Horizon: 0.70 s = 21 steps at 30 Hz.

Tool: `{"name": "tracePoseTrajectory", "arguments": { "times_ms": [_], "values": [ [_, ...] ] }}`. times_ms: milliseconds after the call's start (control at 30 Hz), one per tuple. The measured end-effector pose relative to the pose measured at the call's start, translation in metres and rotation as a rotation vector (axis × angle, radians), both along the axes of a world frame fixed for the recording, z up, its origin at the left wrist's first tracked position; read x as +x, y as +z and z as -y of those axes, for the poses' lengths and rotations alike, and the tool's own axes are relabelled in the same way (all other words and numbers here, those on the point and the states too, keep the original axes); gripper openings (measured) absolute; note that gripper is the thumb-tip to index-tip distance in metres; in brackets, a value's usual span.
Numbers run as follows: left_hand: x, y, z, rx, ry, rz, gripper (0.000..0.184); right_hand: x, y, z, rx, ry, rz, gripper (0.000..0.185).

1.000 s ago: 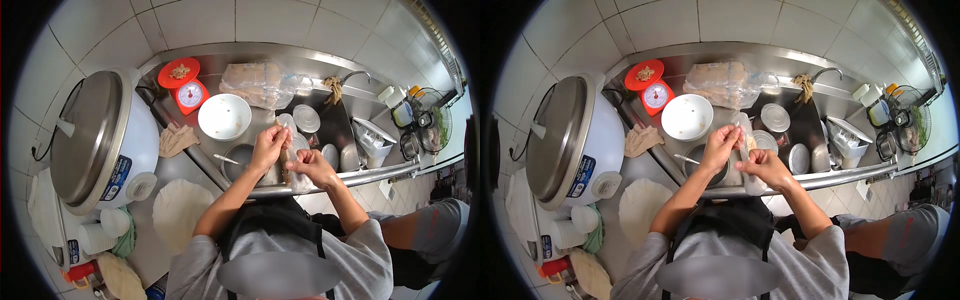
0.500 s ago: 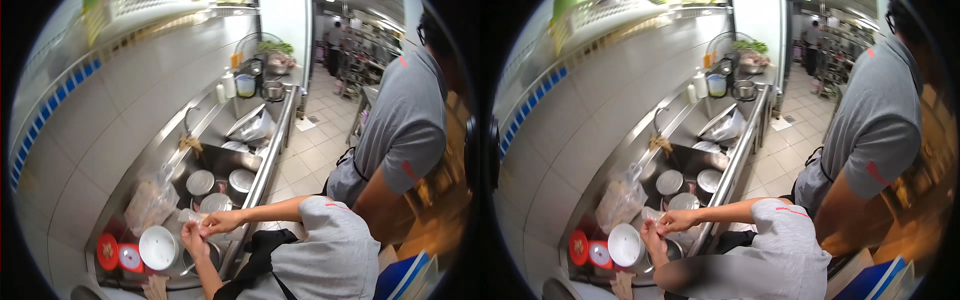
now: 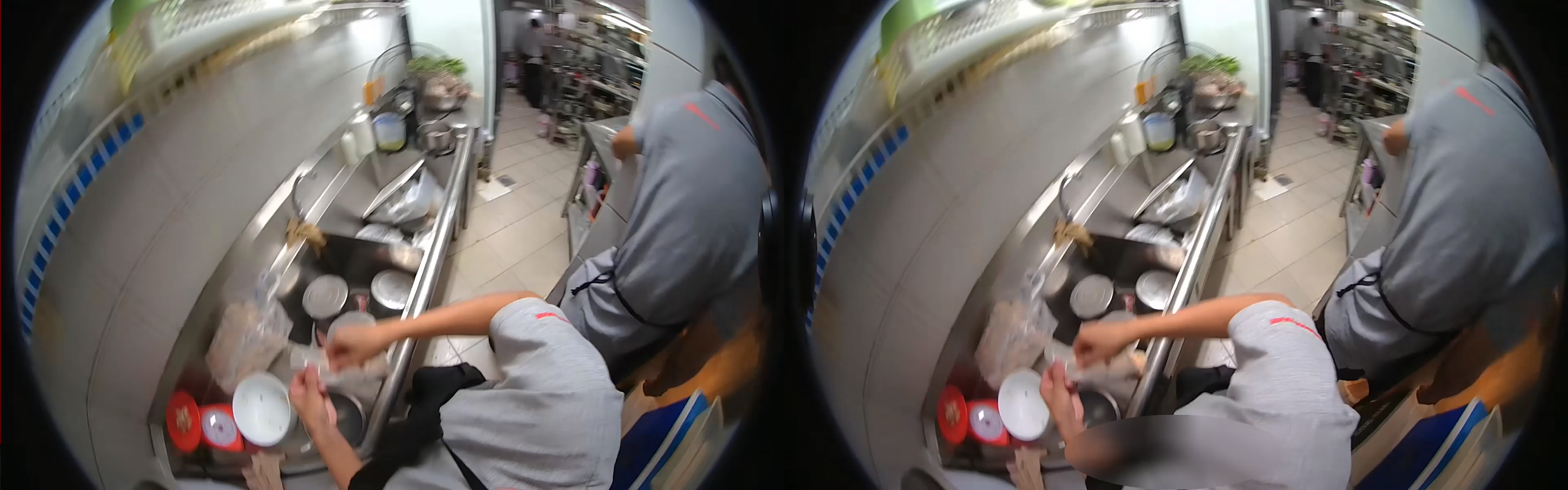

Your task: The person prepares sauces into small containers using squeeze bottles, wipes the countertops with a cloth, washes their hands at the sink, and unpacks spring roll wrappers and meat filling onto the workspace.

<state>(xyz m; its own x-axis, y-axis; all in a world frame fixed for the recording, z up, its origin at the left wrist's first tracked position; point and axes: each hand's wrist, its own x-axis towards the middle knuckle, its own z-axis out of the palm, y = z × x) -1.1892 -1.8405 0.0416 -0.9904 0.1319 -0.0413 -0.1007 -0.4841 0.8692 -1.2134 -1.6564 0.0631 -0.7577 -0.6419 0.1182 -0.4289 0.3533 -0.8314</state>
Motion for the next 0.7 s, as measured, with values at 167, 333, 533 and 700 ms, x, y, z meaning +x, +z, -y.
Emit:
{"name": "tracePoseTrajectory", "arguments": {
  "times_ms": [167, 333, 533, 700],
  "values": [
    [-0.007, 0.02, -0.014, 0.007, 0.053, 0.074, 0.015, -0.007, 0.077, -0.006, 0.322, 0.015, 0.295, 0.041],
    [-0.006, 0.02, -0.017, 0.065, 0.041, -0.02, 0.017, 0.016, 0.042, 0.012, 0.39, -0.043, -0.109, 0.025],
    [0.003, 0.019, -0.018, 0.06, 0.086, -0.073, 0.019, 0.018, 0.057, -0.003, 0.228, 0.009, 0.149, 0.019],
    [0.025, 0.018, -0.003, -0.099, 0.069, -0.007, 0.023, 0.025, 0.049, 0.018, 0.049, -0.014, 0.533, 0.03]
  ]
}}
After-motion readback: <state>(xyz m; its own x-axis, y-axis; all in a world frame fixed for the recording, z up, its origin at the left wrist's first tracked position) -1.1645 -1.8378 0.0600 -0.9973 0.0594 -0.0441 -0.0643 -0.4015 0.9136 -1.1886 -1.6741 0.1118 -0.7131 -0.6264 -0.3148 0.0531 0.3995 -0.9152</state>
